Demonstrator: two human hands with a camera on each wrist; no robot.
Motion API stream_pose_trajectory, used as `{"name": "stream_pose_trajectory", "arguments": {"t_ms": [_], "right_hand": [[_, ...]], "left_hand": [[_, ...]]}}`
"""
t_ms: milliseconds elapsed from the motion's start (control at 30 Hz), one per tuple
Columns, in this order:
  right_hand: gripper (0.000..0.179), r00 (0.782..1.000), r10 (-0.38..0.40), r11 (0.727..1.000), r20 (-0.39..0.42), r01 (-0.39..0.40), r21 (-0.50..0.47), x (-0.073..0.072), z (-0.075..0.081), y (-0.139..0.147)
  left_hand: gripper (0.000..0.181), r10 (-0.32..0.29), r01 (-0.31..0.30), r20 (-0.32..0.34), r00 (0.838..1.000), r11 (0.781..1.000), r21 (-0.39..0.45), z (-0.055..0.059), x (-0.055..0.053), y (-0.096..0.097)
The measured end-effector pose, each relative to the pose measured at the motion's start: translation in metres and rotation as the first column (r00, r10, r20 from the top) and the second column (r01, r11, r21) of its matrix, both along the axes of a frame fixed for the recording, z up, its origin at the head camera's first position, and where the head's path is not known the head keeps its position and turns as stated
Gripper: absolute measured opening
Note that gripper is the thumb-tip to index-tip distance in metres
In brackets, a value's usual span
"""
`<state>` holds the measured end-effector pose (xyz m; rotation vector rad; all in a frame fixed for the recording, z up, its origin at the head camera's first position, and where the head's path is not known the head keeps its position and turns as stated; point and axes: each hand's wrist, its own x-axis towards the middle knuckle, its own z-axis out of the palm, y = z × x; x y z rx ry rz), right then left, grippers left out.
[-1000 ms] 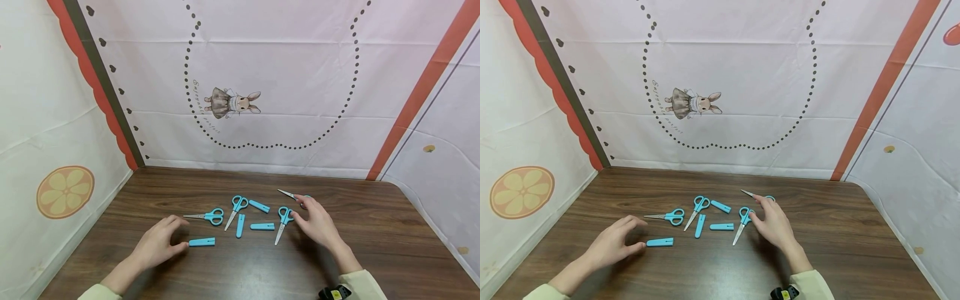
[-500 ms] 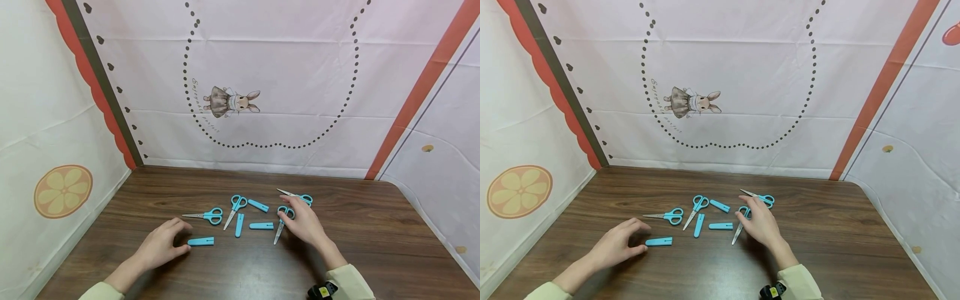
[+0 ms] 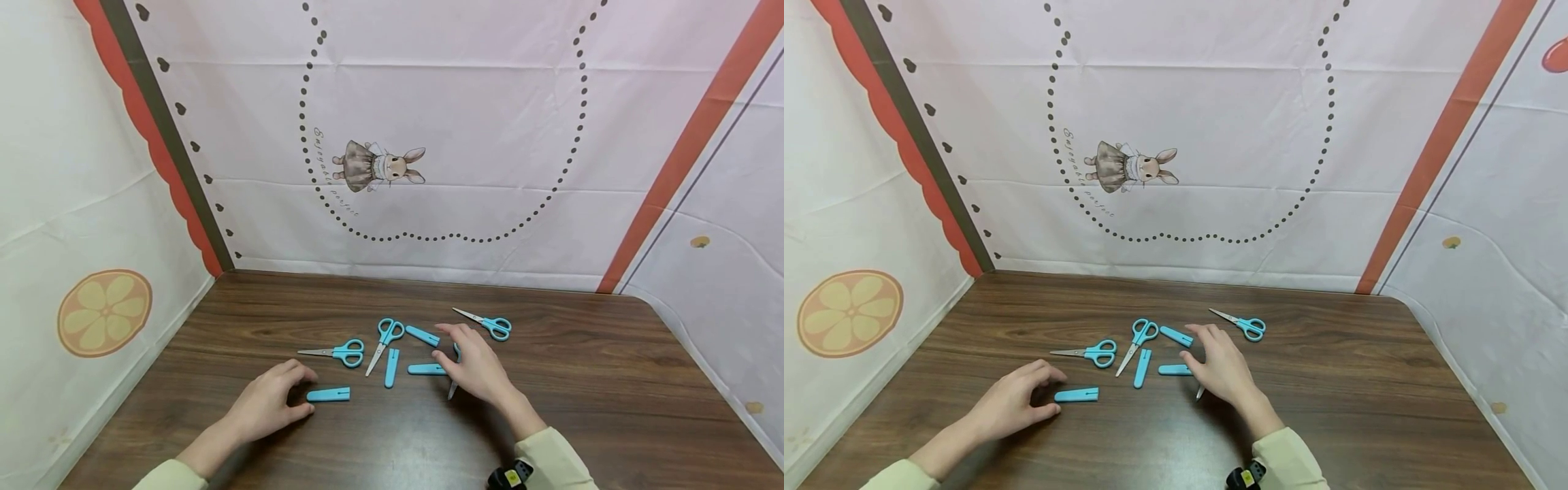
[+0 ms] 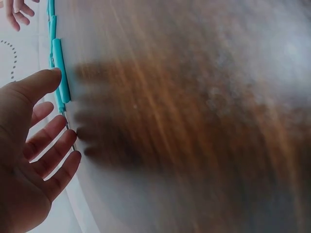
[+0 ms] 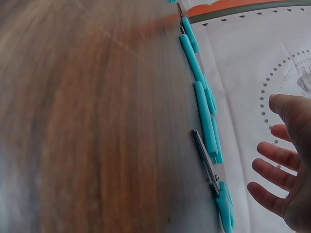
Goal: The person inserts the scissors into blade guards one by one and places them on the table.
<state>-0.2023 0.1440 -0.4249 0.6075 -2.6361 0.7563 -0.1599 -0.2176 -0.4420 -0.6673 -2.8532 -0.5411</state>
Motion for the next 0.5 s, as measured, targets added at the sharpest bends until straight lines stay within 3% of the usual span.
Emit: {"name": "stream_pose_trajectory", "arguments": {"t_ms": [500], "right_hand": [[0.043, 0.999, -0.001, 1.000, 0.053, 0.001, -0.003, -0.001, -0.002, -0.018]], "left_hand": [[0.037, -0.021, 0.020, -0.023, 1.000, 0.999, -0.036, -0.003, -0.005, 0.002]]}}
